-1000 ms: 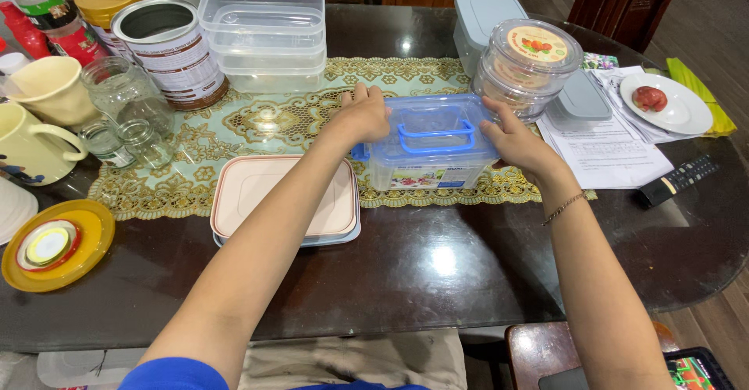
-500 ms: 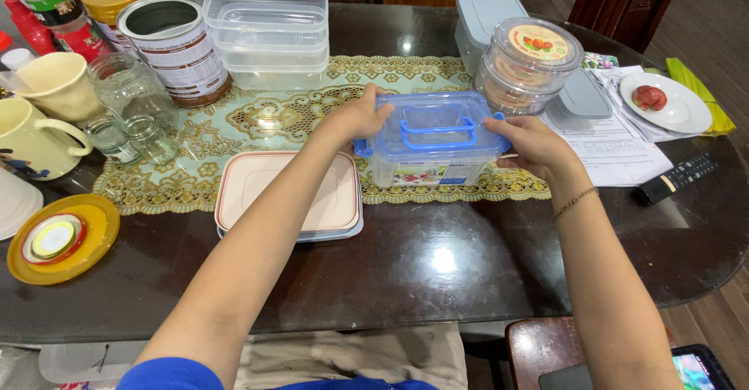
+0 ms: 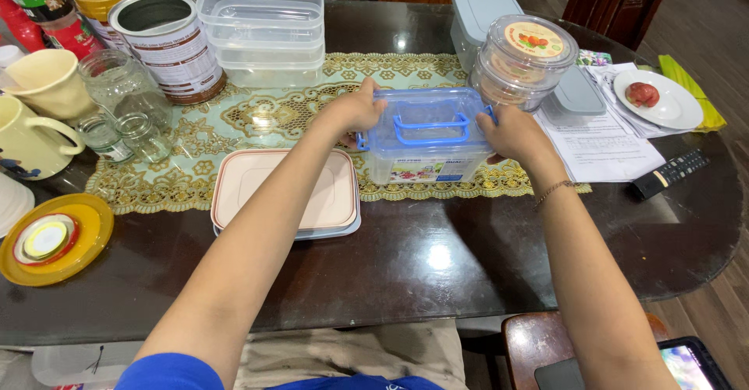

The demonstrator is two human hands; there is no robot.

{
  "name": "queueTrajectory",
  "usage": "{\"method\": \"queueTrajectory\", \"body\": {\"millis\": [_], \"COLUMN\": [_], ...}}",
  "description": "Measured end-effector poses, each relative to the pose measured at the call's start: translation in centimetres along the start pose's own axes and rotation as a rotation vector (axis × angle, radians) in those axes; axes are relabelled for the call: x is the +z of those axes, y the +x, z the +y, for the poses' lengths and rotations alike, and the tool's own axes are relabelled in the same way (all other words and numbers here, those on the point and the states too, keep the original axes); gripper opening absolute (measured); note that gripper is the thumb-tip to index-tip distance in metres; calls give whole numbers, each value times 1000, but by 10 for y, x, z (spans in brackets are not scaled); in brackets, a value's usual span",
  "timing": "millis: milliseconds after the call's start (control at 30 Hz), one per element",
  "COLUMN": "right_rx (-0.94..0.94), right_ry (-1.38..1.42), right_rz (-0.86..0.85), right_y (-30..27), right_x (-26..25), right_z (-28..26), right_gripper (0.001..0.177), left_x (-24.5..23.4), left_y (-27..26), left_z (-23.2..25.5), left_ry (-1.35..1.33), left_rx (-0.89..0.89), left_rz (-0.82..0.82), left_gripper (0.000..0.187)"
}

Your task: The person opens and closes various plastic and glass containers on a dining table, then stacks them by size and type. They handle rectangular plastic containers with snap lids, round glass jars with screw lids, and smaller round containers, arranging them into neat stacks.

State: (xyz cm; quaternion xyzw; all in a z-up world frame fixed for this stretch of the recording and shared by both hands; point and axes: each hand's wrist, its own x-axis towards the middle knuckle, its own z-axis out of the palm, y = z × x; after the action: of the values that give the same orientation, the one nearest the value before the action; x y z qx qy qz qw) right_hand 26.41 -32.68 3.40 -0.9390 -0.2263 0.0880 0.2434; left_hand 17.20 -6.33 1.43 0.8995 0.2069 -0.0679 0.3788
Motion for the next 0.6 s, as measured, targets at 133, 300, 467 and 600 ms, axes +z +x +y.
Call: {"method": "queueTrajectory", "body": {"millis": [133,300,467,600], "right_rx": [6,48,105,130], "right_ry": [193,499,668,827], "right_rz": [-19,-109,-125,-184], "right_y": [0,0,-3,2], "right_x": [3,3,2,5], "right_z": [2,12,20,30], "right_gripper": [43,48,55,51], "left_x": [-8,-6,11,35], "left_y": [-3,-3,-11,-20], "left_z": [2,7,30,53], "left_ry": [-90,117,365,521], "left_rx": [-22,-22,459,728], "left_rz": [-126,-13,239,161], "left_gripper": [58,58,85,118]}}
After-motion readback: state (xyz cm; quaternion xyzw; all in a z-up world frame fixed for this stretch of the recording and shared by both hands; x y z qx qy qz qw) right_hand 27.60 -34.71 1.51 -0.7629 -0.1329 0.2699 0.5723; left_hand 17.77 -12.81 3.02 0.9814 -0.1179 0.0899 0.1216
